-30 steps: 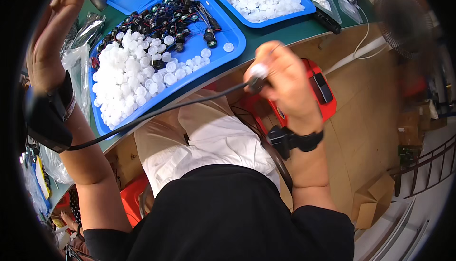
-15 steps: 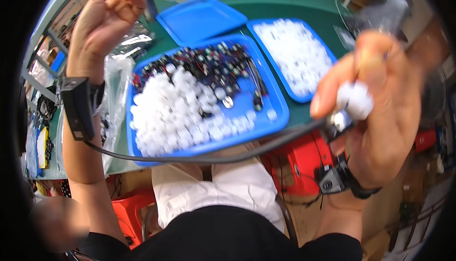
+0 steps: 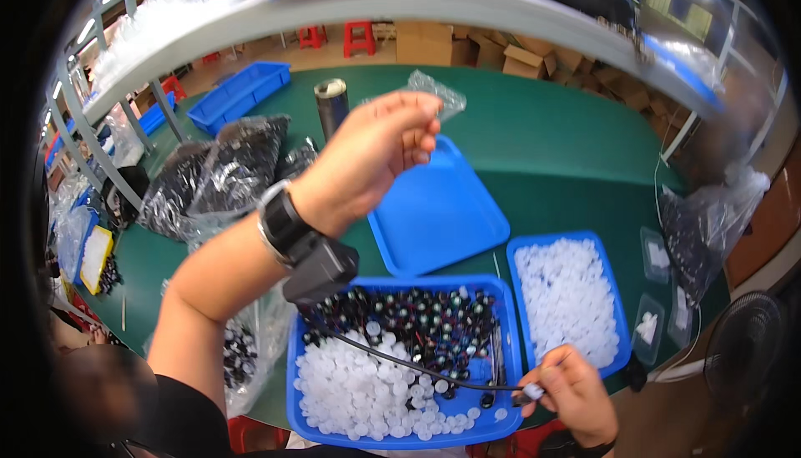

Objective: Assembling small plastic components by inserting gaskets and stems into white caps at a workbench.

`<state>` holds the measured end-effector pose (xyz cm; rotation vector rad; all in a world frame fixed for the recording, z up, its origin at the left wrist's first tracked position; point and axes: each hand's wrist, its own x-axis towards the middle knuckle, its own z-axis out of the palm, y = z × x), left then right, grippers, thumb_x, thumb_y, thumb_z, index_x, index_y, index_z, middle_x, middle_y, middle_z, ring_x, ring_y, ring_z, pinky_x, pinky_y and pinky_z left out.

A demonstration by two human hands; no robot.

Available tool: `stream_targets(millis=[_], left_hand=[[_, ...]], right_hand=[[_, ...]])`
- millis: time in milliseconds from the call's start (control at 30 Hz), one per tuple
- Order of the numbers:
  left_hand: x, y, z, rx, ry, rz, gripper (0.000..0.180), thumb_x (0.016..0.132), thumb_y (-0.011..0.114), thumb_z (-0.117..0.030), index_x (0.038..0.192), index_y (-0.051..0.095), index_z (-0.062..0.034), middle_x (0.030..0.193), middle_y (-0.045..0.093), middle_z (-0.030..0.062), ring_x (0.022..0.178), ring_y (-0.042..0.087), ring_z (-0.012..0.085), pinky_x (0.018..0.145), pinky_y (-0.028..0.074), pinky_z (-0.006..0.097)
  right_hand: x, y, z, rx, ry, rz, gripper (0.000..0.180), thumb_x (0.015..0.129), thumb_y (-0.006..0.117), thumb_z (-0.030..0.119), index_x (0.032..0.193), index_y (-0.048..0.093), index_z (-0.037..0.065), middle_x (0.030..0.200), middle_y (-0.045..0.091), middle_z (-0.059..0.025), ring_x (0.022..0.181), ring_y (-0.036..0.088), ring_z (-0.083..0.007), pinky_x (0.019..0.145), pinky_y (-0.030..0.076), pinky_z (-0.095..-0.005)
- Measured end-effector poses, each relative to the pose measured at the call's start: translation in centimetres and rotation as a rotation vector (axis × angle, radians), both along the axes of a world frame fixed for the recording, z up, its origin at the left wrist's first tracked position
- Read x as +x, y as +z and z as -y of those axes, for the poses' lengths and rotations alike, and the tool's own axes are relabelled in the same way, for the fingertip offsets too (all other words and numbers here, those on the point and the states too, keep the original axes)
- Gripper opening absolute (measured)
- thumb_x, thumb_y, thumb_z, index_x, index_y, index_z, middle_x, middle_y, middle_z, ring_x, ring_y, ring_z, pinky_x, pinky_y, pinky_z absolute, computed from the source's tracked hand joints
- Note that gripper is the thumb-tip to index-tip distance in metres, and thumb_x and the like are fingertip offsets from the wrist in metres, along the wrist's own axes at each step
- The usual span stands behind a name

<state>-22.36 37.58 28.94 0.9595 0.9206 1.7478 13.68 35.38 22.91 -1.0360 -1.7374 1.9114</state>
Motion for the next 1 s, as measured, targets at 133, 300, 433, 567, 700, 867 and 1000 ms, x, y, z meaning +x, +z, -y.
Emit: stream_targets(millis=[133,300,433,567,700,867,1000], left_hand=[[-1.1,2.4,-0.6,0.053,0.221,-0.082,0.015,0.094,0.060,-0.018,0.102,0.060,-0.0046,0.085,0.061,0.0010,0.073,0.058,0.0079,0.069,0.047,0.022],[-0.8,6.2,0.2,0.139,0.339,-0.241,0.015,0.096,0.057,-0.013,0.104,0.058,-0.0002,0.086,0.061,0.0025,0.074,0.057,0.0084,0.069,0.047,0.023],[-1.8,8.8,2.1,0.133,0.429,-0.286,0.014,0.096,0.057,-0.012,0.105,0.058,-0.0015,0.087,0.060,0.0007,0.075,0.057,0.0068,0.069,0.047,0.021],[-3.8,11.7,2.9,0.228,0.640,-0.515,0.011,0.096,0.056,-0.008,0.105,0.058,-0.0017,0.087,0.060,0.0005,0.077,0.056,0.0056,0.069,0.046,0.020],[-7.8,17.0,1.7,0.300,1.052,-0.859,0.010,0.092,0.059,-0.008,0.096,0.062,-0.0001,0.083,0.061,0.0024,0.076,0.056,0.0099,0.071,0.046,0.025],[-13.0,20.0,-1.6,0.075,1.166,-1.005,0.014,0.086,0.064,-0.015,0.091,0.064,-0.0022,0.084,0.066,0.0112,0.084,0.062,0.0248,0.075,0.049,0.036],[-12.6,19.3,-3.3,-0.128,0.925,-1.210,0.028,0.086,0.065,-0.029,0.093,0.067,-0.0012,0.079,0.068,0.0113,0.073,0.064,0.0237,0.069,0.050,0.033]], right_hand=[[-0.9,-0.6,-1.4,-0.086,0.094,-0.044,0.014,0.102,0.044,0.017,0.099,0.045,0.004,0.090,0.066,-0.0143,0.064,0.064,-0.0142,0.050,0.037,-0.0192],[-1.7,-1.7,0.2,-0.238,0.063,0.032,0.013,0.101,0.047,0.016,0.099,0.047,0.003,0.090,0.067,-0.0155,0.064,0.065,-0.0163,0.051,0.041,-0.0206],[-2.6,0.2,2.5,-0.225,0.104,-0.029,0.022,0.101,0.049,0.029,0.090,0.052,0.010,0.068,0.055,0.0003,0.052,0.050,-0.0062,0.047,0.037,-0.0192],[-3.4,0.9,2.9,-0.246,0.160,-0.068,0.022,0.101,0.049,0.027,0.089,0.051,0.009,0.068,0.055,-0.0004,0.052,0.050,-0.0064,0.047,0.038,-0.0194],[-4.6,2.4,3.1,-0.220,0.198,-0.140,0.020,0.102,0.046,0.025,0.091,0.049,0.009,0.073,0.057,-0.0015,0.054,0.052,-0.0069,0.048,0.039,-0.0199],[-6.1,3.7,2.6,-0.219,0.226,-0.191,0.015,0.103,0.045,0.022,0.096,0.049,0.008,0.076,0.057,-0.0004,0.058,0.055,-0.0069,0.051,0.043,-0.0191],[-5.8,3.9,2.4,-0.223,0.194,-0.234,0.012,0.102,0.045,0.018,0.098,0.049,0.008,0.076,0.057,-0.0008,0.062,0.059,-0.0083,0.054,0.045,-0.0195]])
